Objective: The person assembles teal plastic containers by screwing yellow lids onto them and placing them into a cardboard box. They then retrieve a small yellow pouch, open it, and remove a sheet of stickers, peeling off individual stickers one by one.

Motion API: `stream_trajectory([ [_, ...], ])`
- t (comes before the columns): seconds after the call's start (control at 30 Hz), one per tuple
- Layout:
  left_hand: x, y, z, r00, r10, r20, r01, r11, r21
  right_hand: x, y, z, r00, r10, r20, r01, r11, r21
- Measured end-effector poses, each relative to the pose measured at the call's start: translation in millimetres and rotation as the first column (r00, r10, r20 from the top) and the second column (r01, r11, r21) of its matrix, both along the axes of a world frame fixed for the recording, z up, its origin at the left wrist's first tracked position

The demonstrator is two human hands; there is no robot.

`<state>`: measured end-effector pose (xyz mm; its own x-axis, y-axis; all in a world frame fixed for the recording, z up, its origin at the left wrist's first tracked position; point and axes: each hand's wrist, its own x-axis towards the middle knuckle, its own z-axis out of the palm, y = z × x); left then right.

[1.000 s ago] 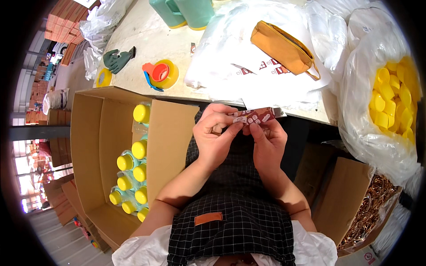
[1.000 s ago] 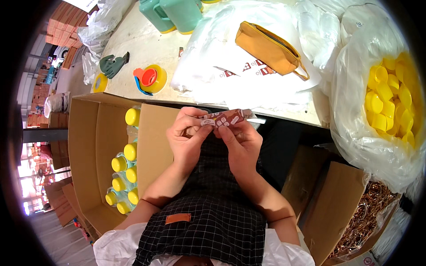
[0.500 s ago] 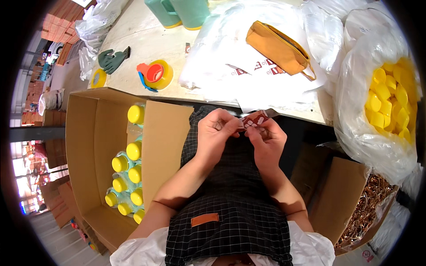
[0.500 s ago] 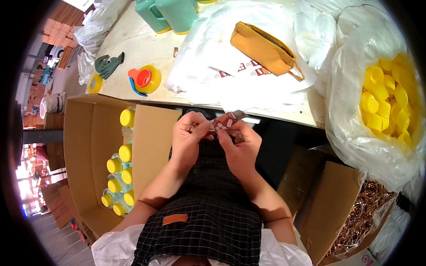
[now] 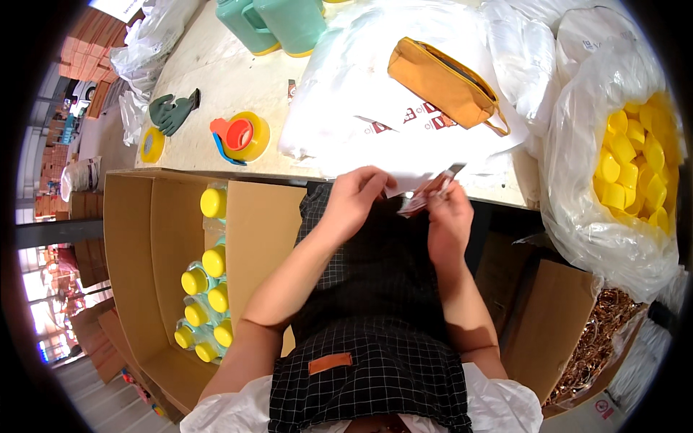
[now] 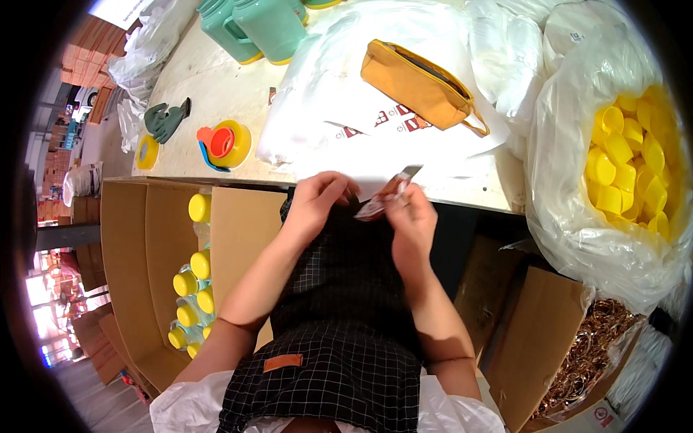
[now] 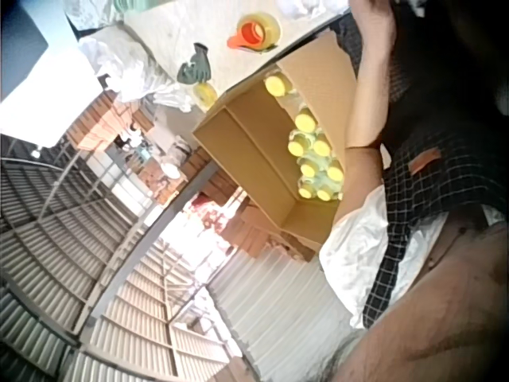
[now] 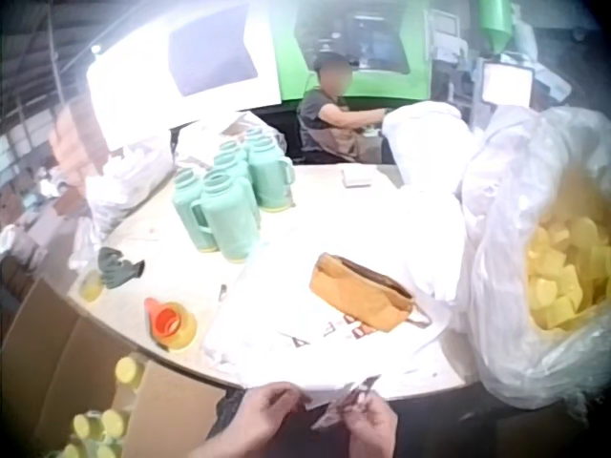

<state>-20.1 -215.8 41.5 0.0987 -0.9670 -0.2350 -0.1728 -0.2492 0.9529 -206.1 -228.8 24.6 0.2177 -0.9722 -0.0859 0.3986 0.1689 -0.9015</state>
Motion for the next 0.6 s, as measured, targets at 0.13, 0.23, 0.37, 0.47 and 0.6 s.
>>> stream_trajectory([
  [0.13, 16.4, -63.8, -33.8, 0.618, 0.085, 0.782, 0.269, 0.911, -0.312, -3.6, -41.5, -8.6, 0.986, -0.106, 0.132, 0.100, 0.993, 0.056],
  [0.23, 18.4, -90.9, -38.8, 0.651, 0.154, 0.744, 0.333, 0.822, -0.462, -7.3, -54.6, -19.8, 0.984, -0.128, 0.120, 0.115, 0.987, 0.110],
  [0.37, 6.3, -112.3, -45.0, 0.743, 0.143, 0.653, 0.250, 0.847, -0.470, -7.7, -60.8, -30.6, 0.994, -0.072, 0.088, 0.052, 0.977, 0.208],
  [0.47, 5.6, -135.0, -50.8, 0.627, 0.016, 0.779, 0.344, 0.892, -0.295, -6.1, -64.5, -41.8, 0.997, -0.061, 0.043, 0.047, 0.964, 0.261],
  [0.6, 10.9, -166.6, -37.8, 0.569, -0.048, 0.821, 0.434, 0.865, -0.251, -12.1, -64.9, -45.1, 0.995, -0.079, 0.064, 0.059, 0.962, 0.268],
])
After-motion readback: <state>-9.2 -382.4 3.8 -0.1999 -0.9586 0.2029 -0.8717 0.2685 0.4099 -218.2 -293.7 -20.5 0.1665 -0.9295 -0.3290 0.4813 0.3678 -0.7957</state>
